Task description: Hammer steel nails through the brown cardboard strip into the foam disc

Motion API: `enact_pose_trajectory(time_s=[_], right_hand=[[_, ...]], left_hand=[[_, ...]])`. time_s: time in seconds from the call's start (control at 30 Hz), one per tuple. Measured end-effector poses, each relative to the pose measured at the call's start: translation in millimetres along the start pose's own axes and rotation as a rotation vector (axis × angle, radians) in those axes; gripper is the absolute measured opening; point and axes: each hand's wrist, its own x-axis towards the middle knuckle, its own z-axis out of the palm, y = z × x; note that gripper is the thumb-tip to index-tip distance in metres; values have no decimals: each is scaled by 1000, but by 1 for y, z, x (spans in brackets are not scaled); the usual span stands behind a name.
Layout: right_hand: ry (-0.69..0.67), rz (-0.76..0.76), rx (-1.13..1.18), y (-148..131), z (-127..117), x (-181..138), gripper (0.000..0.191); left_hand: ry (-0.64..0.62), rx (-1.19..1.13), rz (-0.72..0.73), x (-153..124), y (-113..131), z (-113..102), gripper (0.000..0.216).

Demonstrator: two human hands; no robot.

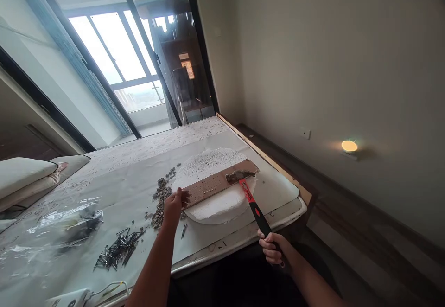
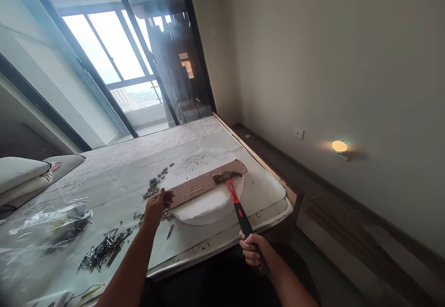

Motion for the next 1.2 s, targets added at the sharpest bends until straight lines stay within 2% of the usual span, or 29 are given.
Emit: enact_pose_trajectory(time_s=[0.13,0.27,0.47,0.63,1.2], right_hand=[[33,0,-10,-2,2,-1,16],[41,5,-5,-4,6,-1,17],[11,19,1,-6,1,-2,14],[-20,53,-22,-8,-4,0,17],[-8,27,33,-11,10,-2,11]], left_hand=[[27,343,173,-1,14,38,53],[66,608,299,14,13,71,45],[-95,796,346,35,3,106,39],[-202,880,286,35,-2,111,42],[-180,1091,316,32,-2,118,46]])
